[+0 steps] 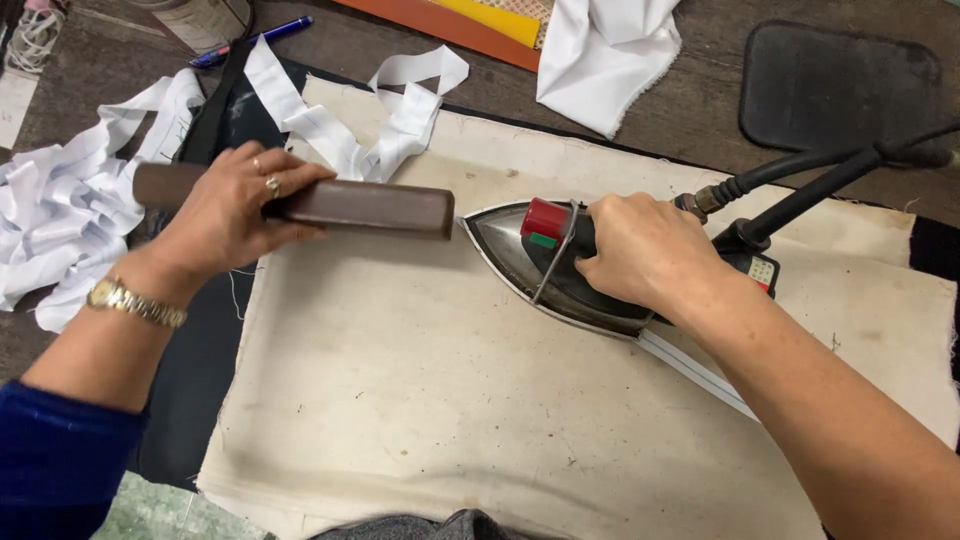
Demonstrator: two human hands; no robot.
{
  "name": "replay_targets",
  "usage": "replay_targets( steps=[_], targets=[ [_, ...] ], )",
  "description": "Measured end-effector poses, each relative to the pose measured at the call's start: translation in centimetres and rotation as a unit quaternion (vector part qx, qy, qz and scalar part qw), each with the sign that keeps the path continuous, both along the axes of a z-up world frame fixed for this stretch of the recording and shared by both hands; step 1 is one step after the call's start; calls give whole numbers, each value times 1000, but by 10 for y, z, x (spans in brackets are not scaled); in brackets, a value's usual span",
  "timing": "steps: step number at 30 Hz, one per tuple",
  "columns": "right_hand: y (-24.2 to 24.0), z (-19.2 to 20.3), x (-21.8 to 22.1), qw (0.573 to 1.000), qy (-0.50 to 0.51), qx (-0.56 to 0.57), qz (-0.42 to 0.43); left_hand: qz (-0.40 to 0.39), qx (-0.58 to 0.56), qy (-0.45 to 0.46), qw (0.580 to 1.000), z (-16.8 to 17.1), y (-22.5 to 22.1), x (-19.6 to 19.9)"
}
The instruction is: Ironing and pressing thin white fabric strips using a steam iron and a wooden clapper to create sharp creases.
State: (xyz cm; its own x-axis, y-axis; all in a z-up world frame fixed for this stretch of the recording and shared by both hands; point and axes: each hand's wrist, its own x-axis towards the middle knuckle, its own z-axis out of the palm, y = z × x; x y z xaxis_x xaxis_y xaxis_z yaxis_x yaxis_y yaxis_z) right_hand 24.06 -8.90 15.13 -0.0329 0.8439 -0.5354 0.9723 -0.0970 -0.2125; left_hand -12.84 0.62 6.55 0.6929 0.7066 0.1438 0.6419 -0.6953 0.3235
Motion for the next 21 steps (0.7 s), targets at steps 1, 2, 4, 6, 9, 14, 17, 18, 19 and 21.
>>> replay_targets(
  steps=[1,2,4,6,9,14,17,18,19,21],
  targets=[
    [-1,2,0,1000,0,-1,-1,-1,-1,0,1000,-1,5,5],
    [0,4,0,1000,-1,-6,0,-4,-17,5,1000,-2,11,10],
    [-1,6,-1,1000,-1,-12,0,-9,-34,11,999,-4,20,18],
    [-2,7,-1,1000,-5,-23,-3,-2,-71,7,997,-6,27,25],
    [-3,7,2,1000,-4,-27,-13,5,-92,4,996,-12,33,31],
    [-3,8,4,999,-16,-41,-8,-1,-119,-4,993,-11,38,34],
    [-4,7,7,999,-24,-49,-4,-4,-125,0,992,-12,40,36],
    [-5,5,8,998,-28,-53,-4,-6,-125,1,992,-13,41,37],
    [-5,6,9,998,-28,-54,-4,-6,-126,1,992,-13,41,39],
    [-6,7,9,998,-32,-58,-5,-6,-135,0,991,-13,40,40]
  ],
)
